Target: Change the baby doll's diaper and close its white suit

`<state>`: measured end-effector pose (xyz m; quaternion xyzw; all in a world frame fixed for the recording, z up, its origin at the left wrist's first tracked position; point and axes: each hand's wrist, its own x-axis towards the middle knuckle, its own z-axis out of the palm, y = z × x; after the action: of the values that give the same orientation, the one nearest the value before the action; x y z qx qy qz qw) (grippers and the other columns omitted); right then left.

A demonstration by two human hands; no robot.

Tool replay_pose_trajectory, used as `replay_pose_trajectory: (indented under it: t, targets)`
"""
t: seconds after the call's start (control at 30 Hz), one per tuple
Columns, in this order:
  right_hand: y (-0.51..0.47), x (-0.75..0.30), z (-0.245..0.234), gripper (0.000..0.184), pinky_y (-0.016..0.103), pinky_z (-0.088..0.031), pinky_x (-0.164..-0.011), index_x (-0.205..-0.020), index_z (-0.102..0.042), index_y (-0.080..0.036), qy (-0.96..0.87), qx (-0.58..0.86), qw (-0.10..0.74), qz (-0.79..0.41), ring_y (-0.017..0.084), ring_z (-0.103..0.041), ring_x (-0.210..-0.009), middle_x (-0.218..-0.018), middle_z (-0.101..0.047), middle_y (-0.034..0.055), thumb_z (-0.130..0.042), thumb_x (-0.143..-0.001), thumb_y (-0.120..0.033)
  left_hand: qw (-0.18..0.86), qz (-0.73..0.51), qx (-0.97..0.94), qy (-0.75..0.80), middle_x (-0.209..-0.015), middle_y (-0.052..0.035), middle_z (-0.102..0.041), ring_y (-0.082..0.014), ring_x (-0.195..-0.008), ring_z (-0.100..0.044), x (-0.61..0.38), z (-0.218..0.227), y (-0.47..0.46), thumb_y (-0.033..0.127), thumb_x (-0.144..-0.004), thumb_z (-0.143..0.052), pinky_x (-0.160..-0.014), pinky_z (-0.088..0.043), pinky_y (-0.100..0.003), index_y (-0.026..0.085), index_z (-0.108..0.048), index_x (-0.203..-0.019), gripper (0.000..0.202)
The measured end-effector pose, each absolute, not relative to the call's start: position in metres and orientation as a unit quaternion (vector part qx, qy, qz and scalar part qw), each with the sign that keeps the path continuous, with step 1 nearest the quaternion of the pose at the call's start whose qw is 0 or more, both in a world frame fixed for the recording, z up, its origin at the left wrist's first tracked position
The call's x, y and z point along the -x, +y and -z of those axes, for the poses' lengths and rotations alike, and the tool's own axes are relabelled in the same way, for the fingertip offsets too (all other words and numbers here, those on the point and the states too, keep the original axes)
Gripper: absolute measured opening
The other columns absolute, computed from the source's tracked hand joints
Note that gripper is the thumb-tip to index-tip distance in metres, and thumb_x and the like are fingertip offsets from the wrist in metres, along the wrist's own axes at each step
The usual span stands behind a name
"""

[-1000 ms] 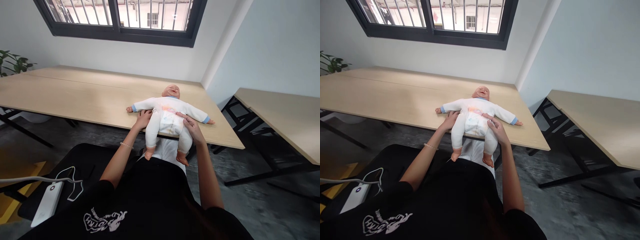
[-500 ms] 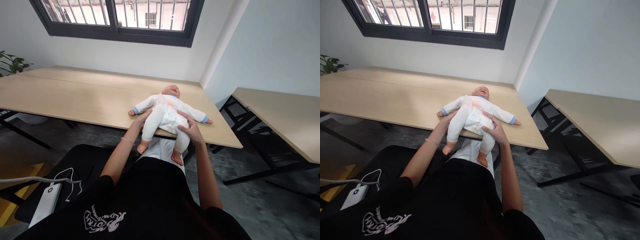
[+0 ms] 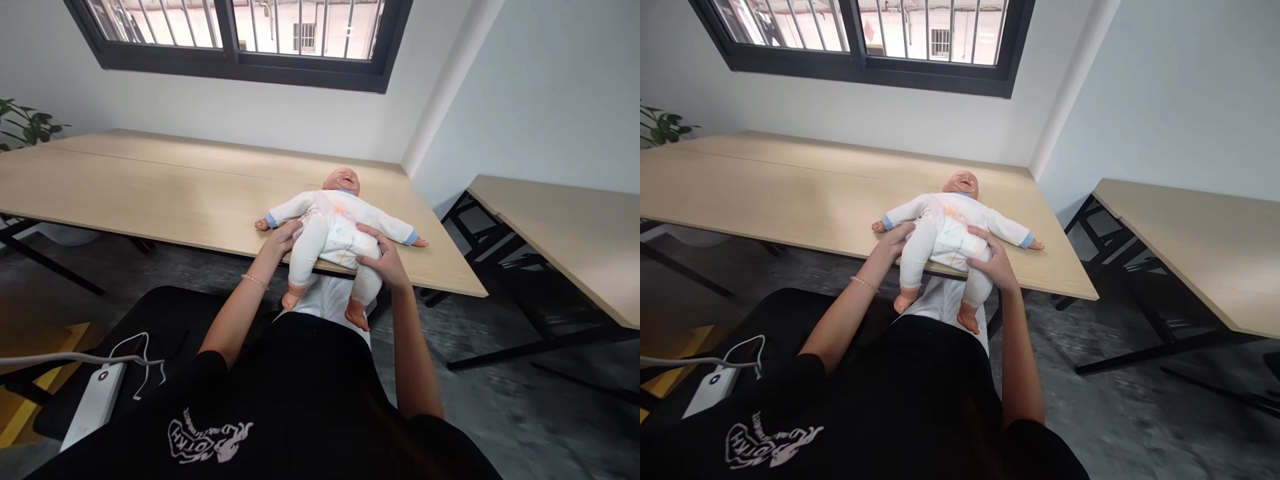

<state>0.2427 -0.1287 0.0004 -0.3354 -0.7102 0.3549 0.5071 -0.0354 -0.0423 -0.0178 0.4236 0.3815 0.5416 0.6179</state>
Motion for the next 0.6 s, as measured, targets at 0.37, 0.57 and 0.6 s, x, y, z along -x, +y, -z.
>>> replay_pose_trajectory:
  t: [0.37, 0.57, 0.6]
  targets:
    - [-0.128, -0.243, -0.001, 0.059, 0.048, -0.029, -0.13, -0.126, -0.07, -0.027, -0.717, 0.334, 0.498, -0.355, 0.031, -0.046, -0.149, -0.143, -0.065, 0.0064, -0.089, -0.073, -0.045, 0.62, -0.632, -0.336, 0.321, -0.099, -0.0087, -0.074, -0.0189, -0.098, -0.071, 0.061, 0.01, -0.049, 0.014, -0.071, -0.085, -0.09, -0.06, -0.028, 0.015, -0.073, -0.091, 0.023]
    - [-0.134, -0.244, -0.016, 0.061, 0.049, -0.032, -0.129, -0.129, -0.068, -0.028, -0.728, 0.355, 0.453, -0.373, 0.031, -0.048, -0.147, -0.146, -0.063, 0.0049, -0.089, -0.075, -0.049, 0.558, -0.679, -0.327, 0.346, -0.086, -0.0046, -0.073, -0.0134, -0.08, -0.067, 0.054, 0.011, -0.058, 0.02, -0.067, -0.088, -0.077, -0.055, -0.024, 0.013, -0.073, -0.085, 0.024]
    - [-0.136, -0.242, -0.022, 0.058, 0.049, -0.034, -0.128, -0.128, -0.069, -0.028, -0.731, 0.364, 0.447, -0.365, 0.031, -0.051, -0.144, -0.145, -0.064, 0.005, -0.088, -0.077, -0.049, 0.541, -0.693, -0.323, 0.352, -0.084, -0.0041, -0.072, -0.0126, -0.077, -0.066, 0.054, 0.011, -0.06, 0.021, -0.067, -0.087, -0.074, -0.054, -0.024, 0.013, -0.072, -0.084, 0.024]
